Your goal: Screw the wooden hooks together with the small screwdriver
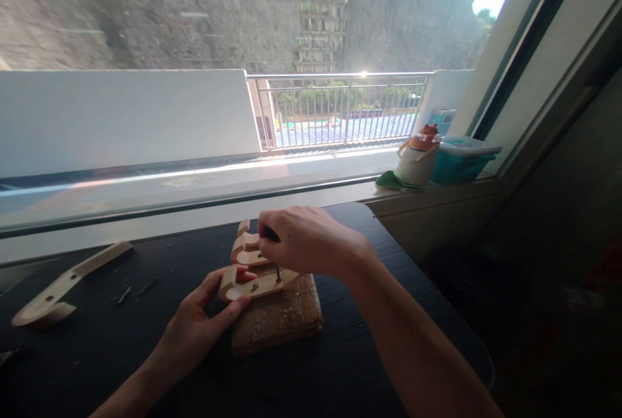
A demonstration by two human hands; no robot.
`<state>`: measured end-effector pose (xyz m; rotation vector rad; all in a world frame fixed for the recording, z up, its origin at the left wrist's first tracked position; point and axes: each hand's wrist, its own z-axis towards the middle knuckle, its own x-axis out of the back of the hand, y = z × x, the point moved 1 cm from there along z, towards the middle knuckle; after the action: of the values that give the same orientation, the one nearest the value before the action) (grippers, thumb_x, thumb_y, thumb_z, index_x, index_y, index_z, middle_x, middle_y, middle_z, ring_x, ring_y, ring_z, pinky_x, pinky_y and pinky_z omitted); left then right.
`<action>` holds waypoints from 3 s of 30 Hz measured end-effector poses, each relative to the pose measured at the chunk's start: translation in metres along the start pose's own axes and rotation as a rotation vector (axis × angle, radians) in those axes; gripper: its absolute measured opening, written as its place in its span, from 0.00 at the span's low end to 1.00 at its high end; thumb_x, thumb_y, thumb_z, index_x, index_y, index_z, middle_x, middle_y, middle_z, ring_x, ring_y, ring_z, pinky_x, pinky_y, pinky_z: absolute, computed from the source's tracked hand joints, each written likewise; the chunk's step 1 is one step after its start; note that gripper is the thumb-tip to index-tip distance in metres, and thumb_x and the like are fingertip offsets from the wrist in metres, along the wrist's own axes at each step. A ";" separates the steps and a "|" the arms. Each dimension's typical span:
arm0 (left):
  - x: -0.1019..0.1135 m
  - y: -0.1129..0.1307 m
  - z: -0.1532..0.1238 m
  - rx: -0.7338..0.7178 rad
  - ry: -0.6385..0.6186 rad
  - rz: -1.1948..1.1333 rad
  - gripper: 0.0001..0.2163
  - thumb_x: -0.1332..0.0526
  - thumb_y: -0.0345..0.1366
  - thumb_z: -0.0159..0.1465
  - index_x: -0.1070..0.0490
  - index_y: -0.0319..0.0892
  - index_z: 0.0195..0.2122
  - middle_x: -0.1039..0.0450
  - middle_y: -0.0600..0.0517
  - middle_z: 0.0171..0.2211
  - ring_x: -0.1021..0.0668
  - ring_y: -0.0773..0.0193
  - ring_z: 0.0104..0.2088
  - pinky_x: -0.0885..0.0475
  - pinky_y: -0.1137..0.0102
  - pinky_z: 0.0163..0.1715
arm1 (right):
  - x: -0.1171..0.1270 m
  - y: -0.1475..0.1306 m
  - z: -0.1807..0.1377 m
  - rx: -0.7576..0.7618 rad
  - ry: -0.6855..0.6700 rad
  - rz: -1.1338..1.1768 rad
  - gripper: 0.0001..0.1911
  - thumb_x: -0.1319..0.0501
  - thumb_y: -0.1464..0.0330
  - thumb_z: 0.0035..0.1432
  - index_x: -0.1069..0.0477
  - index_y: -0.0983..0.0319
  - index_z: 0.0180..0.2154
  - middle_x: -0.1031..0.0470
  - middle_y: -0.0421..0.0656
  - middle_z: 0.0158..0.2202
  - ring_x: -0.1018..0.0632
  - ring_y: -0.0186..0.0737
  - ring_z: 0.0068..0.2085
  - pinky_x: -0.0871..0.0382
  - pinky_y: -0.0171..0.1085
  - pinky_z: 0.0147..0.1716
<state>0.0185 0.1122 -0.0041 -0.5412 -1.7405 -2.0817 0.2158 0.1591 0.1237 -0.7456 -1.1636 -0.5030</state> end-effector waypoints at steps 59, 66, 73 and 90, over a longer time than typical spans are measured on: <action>0.002 0.005 0.000 0.005 0.028 0.007 0.15 0.39 0.45 0.56 0.29 0.45 0.42 0.27 0.50 0.45 0.25 0.57 0.47 0.35 0.64 0.53 | 0.003 0.003 0.000 -0.025 -0.028 -0.025 0.12 0.49 0.64 0.57 0.31 0.58 0.38 0.28 0.39 0.27 0.34 0.33 0.25 0.50 0.32 0.25; 0.002 0.003 0.001 -0.005 0.024 0.016 0.15 0.40 0.45 0.56 0.29 0.45 0.42 0.28 0.49 0.47 0.26 0.57 0.48 0.35 0.63 0.53 | 0.000 0.010 0.005 -0.061 -0.027 -0.024 0.11 0.48 0.61 0.57 0.31 0.60 0.33 0.28 0.39 0.26 0.35 0.32 0.26 0.50 0.32 0.25; 0.002 0.002 0.001 -0.002 0.024 0.009 0.15 0.39 0.46 0.56 0.29 0.45 0.42 0.27 0.50 0.45 0.26 0.57 0.48 0.35 0.64 0.54 | 0.001 0.004 0.003 -0.056 -0.016 -0.056 0.15 0.50 0.59 0.59 0.29 0.60 0.38 0.25 0.42 0.30 0.29 0.36 0.29 0.50 0.34 0.26; 0.003 0.001 0.001 0.001 0.013 0.020 0.16 0.40 0.46 0.56 0.30 0.44 0.42 0.28 0.49 0.47 0.27 0.56 0.49 0.36 0.63 0.54 | 0.001 0.010 0.005 -0.040 0.010 -0.033 0.12 0.50 0.64 0.59 0.31 0.61 0.32 0.29 0.40 0.25 0.36 0.32 0.25 0.52 0.34 0.25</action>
<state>0.0166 0.1133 -0.0019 -0.5408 -1.7216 -2.0665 0.2197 0.1697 0.1233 -0.7591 -1.1608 -0.5584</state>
